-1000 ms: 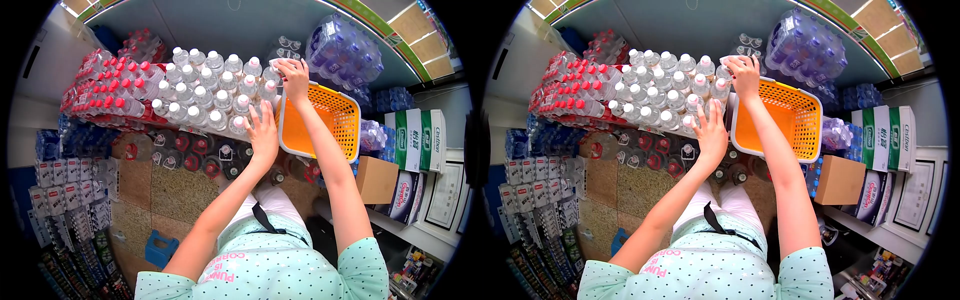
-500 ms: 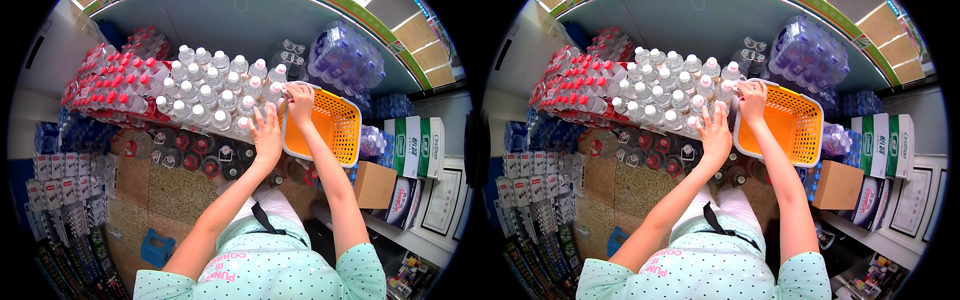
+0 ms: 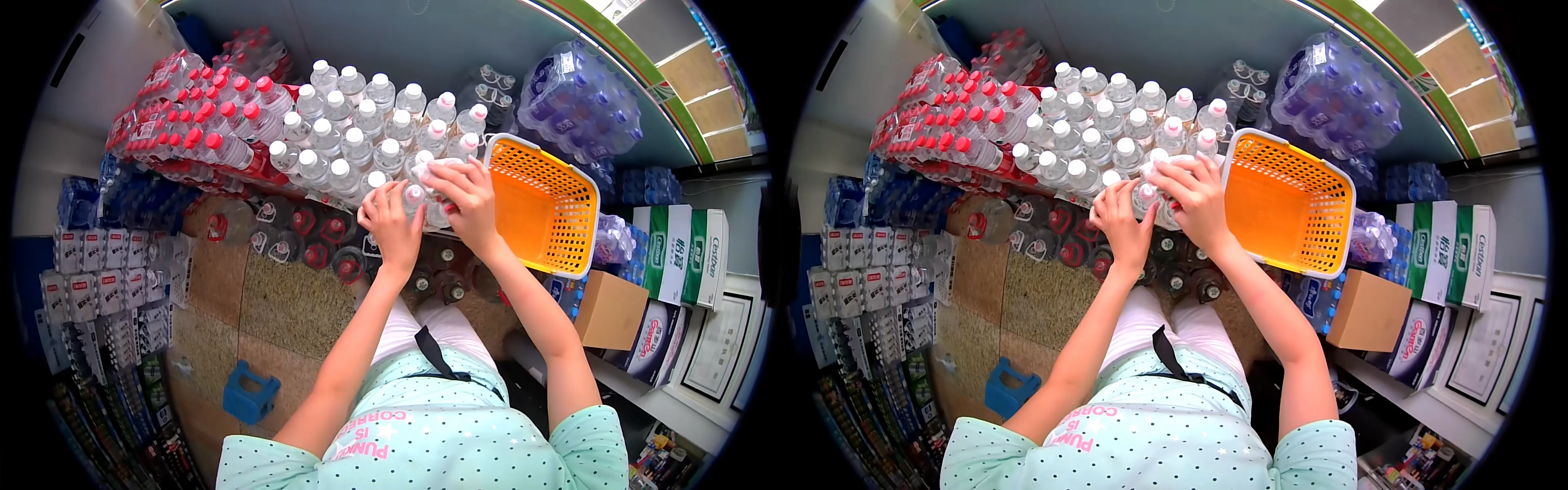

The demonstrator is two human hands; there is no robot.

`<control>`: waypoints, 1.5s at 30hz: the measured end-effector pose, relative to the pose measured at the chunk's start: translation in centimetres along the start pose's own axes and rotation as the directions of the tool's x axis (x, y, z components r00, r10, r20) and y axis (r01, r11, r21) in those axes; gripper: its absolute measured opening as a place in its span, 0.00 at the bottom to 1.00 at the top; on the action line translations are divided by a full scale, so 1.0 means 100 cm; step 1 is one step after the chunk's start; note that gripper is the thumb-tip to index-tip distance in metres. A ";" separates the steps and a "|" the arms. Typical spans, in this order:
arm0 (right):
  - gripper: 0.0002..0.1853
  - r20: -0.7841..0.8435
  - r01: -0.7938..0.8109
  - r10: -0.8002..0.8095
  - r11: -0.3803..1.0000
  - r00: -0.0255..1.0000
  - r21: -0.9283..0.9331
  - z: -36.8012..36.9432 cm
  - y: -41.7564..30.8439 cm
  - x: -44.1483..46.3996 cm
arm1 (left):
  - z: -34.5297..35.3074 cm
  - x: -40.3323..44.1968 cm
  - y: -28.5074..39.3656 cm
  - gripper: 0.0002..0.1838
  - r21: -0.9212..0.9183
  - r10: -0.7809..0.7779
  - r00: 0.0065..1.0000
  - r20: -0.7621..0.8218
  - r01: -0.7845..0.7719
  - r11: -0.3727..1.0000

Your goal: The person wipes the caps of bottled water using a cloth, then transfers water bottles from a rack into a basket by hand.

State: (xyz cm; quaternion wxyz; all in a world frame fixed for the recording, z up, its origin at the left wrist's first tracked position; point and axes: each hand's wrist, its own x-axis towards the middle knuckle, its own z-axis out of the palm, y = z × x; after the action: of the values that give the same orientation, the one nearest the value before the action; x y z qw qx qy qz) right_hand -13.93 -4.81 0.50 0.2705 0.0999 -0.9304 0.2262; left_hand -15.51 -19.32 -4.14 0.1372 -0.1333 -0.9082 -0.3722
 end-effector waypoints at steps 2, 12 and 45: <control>0.21 0.071 0.022 -0.022 1.000 0.997 -0.004 0.006 -0.006 -0.006 | 0.002 0.002 -0.004 0.26 0.022 -0.005 0.999 0.039 0.004 1.000; 0.16 0.184 0.036 -0.030 0.999 0.982 -0.025 0.010 -0.006 -0.026 | 0.006 0.009 -0.008 0.22 0.024 0.017 0.999 0.043 -0.018 1.000; 0.22 0.244 -0.035 0.027 0.999 0.969 0.029 -0.006 0.031 0.015 | 0.023 0.040 0.019 0.37 0.313 -0.098 0.920 0.379 -0.028 0.949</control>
State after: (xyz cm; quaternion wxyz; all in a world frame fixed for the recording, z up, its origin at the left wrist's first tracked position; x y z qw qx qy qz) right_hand -15.86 -1.89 0.69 0.1490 0.1171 -0.9541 0.2320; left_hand -18.90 -15.82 -3.07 -0.0335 -0.1648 -0.9669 -0.1921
